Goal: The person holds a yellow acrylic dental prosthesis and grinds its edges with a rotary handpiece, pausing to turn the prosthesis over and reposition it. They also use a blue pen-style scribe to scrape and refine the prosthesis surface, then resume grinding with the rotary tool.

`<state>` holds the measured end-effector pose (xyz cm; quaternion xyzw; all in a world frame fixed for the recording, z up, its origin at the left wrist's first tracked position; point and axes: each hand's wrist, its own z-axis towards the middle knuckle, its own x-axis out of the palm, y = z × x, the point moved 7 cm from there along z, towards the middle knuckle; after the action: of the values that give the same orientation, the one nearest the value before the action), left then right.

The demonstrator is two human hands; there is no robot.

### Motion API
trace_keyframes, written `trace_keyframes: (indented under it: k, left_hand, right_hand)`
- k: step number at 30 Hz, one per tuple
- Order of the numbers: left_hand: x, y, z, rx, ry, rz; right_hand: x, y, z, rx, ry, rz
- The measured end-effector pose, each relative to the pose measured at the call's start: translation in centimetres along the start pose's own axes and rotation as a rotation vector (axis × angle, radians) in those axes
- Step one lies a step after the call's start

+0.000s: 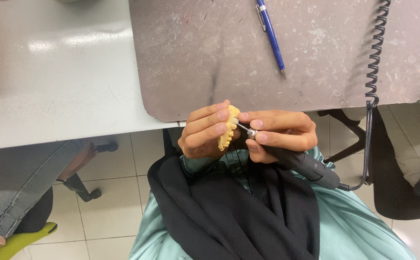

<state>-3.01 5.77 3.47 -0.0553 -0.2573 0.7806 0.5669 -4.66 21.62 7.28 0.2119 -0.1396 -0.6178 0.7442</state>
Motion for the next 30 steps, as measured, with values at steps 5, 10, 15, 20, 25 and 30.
trace_keyframes:
  k: [5, 10, 15, 20, 25, 30]
  left_hand:
    - [0.0, 0.14, -0.27, 0.007, -0.045, -0.001]
    - [0.02, 0.0, -0.4, -0.024, -0.037, 0.003]
    - [-0.13, 0.01, -0.19, -0.013, 0.004, -0.003]
    - [-0.01, -0.15, -0.24, -0.004, 0.013, -0.016]
    - [-0.03, -0.24, -0.26, -0.002, 0.017, -0.027]
    - [-0.02, -0.2, -0.39, -0.004, 0.0, -0.021]
  right_hand:
    - [-0.05, -0.04, 0.08, -0.044, 0.003, 0.007]
    - [-0.05, 0.05, 0.18, -0.053, 0.01, 0.003]
    - [0.1, 0.1, 0.19, -0.054, 0.035, 0.019]
    - [-0.02, -0.31, -0.1, -0.038, -0.052, 0.047]
    - [-0.04, -0.31, -0.07, -0.068, -0.039, 0.022]
    - [-0.18, -0.3, 0.07, -0.037, -0.041, 0.039]
